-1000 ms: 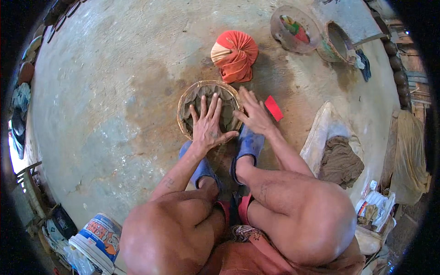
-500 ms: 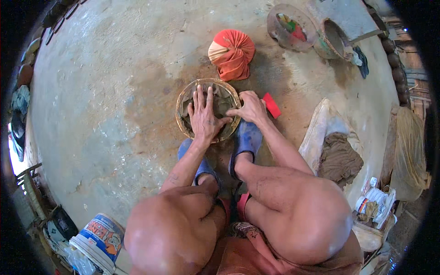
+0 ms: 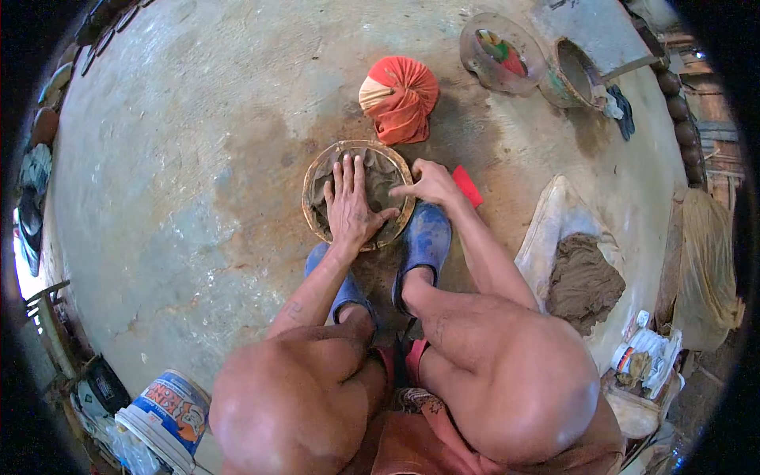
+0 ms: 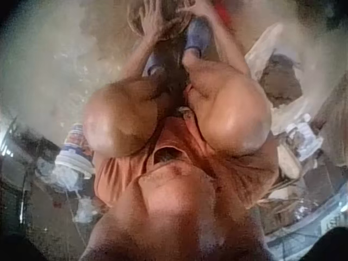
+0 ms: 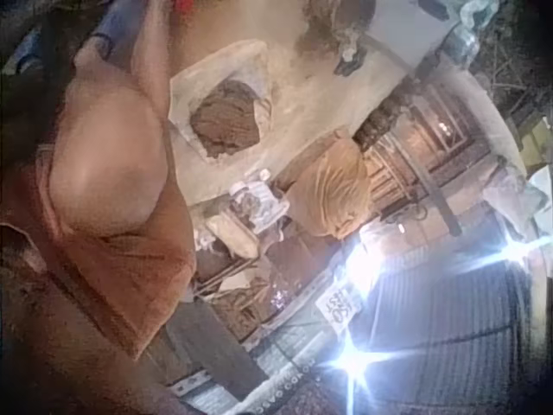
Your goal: The person shapes a piece of clay by hand on a wooden board, then smooths the surface using a small red tool.
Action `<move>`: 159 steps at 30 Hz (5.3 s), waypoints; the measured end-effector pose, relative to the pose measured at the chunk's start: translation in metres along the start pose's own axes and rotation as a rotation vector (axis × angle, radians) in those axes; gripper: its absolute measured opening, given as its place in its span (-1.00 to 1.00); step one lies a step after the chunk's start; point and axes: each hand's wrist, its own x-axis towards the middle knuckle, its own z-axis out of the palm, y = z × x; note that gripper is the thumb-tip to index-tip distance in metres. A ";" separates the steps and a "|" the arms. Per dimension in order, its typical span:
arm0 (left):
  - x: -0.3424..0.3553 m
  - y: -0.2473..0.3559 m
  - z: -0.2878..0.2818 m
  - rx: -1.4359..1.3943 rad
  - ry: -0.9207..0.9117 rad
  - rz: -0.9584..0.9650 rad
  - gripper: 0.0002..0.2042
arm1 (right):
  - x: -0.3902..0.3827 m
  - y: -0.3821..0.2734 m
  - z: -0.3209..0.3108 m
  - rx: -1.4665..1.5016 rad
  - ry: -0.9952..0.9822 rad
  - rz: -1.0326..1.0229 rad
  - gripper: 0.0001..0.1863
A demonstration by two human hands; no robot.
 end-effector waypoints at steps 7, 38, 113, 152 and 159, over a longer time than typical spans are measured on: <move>-0.001 0.000 0.001 0.030 -0.016 -0.016 0.38 | 0.007 -0.024 0.000 -0.104 -0.020 0.163 -0.12; -0.030 -0.018 -0.016 0.057 0.146 -0.146 0.42 | -0.053 -0.036 0.040 -0.007 0.213 0.110 0.12; 0.022 -0.035 -0.023 0.325 -0.088 0.368 0.43 | -0.022 -0.027 0.027 -0.058 0.044 -0.028 0.21; -0.004 -0.024 -0.008 0.159 -0.037 0.299 0.26 | 0.040 -0.028 -0.003 0.088 -0.116 -0.058 -0.17; -0.028 -0.005 0.000 0.201 -0.043 0.236 0.14 | 0.021 -0.027 0.014 -0.066 0.013 -0.104 -0.03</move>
